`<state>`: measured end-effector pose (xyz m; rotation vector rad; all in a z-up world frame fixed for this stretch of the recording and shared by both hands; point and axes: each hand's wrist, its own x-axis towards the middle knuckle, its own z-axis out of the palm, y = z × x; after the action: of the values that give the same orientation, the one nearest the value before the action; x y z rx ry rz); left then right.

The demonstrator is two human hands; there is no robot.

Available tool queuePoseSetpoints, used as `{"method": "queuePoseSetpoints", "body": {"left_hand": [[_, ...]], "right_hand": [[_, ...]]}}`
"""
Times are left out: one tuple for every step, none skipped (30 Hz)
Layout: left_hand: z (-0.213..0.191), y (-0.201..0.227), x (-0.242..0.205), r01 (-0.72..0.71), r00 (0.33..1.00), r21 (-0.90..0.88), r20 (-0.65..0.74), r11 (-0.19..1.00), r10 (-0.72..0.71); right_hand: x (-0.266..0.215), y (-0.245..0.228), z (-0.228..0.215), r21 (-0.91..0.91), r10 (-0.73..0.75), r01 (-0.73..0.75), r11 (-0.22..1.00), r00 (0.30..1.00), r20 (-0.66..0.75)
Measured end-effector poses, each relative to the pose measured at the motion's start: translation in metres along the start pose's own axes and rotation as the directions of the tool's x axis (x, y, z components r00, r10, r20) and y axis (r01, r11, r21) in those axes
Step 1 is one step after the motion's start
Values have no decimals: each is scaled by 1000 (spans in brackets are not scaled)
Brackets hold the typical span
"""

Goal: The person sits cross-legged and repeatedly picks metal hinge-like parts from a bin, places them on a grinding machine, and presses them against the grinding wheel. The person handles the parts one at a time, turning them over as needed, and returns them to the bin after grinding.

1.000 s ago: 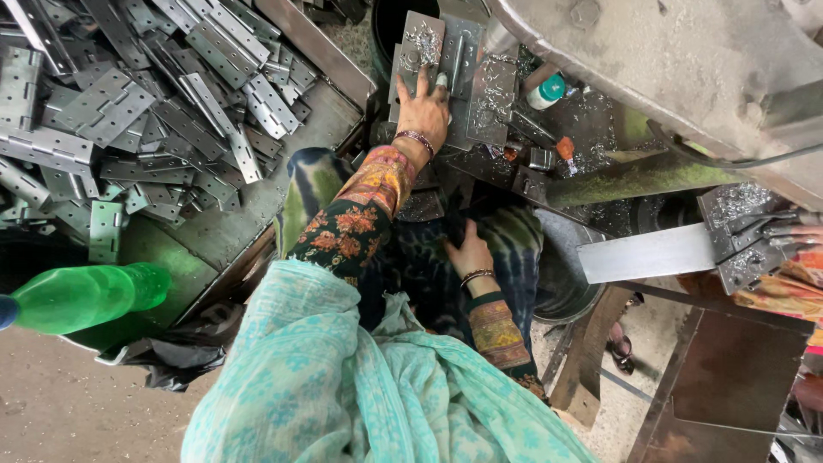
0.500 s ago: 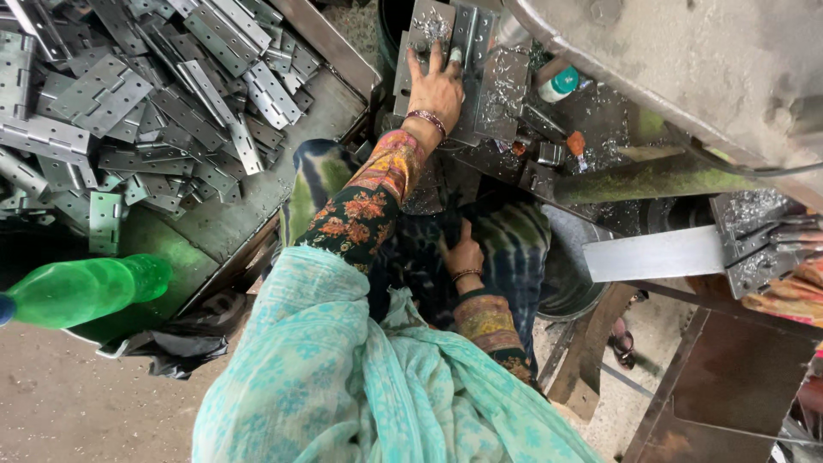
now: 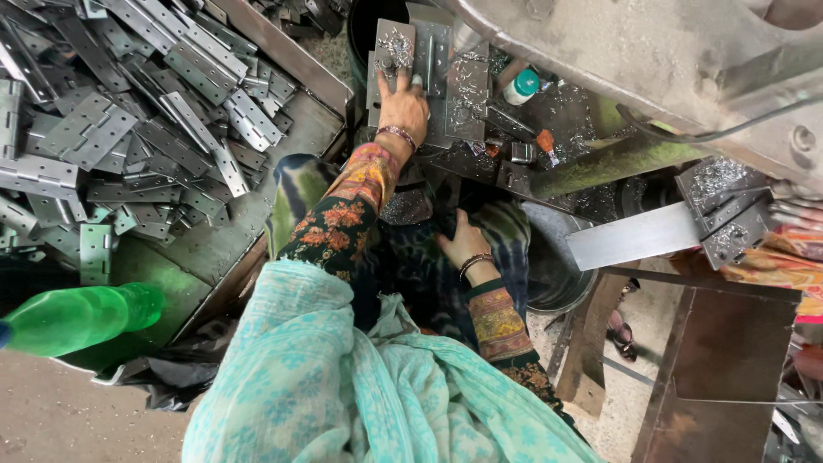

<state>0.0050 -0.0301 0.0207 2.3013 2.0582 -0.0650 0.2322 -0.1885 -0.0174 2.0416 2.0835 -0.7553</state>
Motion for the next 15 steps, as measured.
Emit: {"method": "queuePoseSetpoints", "body": {"left_hand": [[-2,2,-8,-7,1000,9,-1,1000,7],[-2,5,-17,-26,999,16,43,1000,25],[0,10,-27,-45,995,23,88,999,42],[3,14,-35,-63,989,29,134,998,59],[8,17,-45,-79,991,25,111,997,76],[15,18,-55,-94,992,21,88,995,92],[21,17,-59,-113,992,17,64,994,111],[27,17,-63,-97,995,-8,2,995,97],[33,17,-66,-84,995,-33,-62,996,82],[38,16,-66,-73,990,-60,-125,996,65],[42,17,-64,-73,980,2,-186,997,72],[45,18,-63,-69,966,63,-246,996,82],[47,19,-61,-60,947,122,-308,991,96],[48,19,-57,-59,965,122,-246,991,88],[47,20,-55,-57,980,122,-182,991,79]], "right_hand": [[-2,-5,-5,-10,4,-4,1000,1000,7],[-3,-9,-8,-19,7,-7,1000,1000,15],[-5,-12,-11,-19,5,-5,1000,1000,8],[-6,-13,-12,-19,3,-3,1000,1000,2],[-7,-13,-12,-20,3,-3,1000,1000,-3],[-8,-13,-12,-23,-6,6,1000,1000,-12],[-9,-12,-12,-25,-13,12,1000,1000,-22],[-9,-12,-11,-28,-20,19,999,999,-32],[-8,-12,-11,-23,-16,15,1000,999,-28],[-8,-13,-10,-18,-12,11,1000,1000,-23],[-8,-13,-10,-14,-6,6,1000,1000,-20],[-9,-13,-10,-18,-5,5,1000,1000,-12],[-8,-13,-10,-24,-5,5,1000,1000,-6],[-9,-12,-12,-30,-5,5,1000,1000,0],[-9,-11,-13,-28,-19,19,999,1000,-4]]}}
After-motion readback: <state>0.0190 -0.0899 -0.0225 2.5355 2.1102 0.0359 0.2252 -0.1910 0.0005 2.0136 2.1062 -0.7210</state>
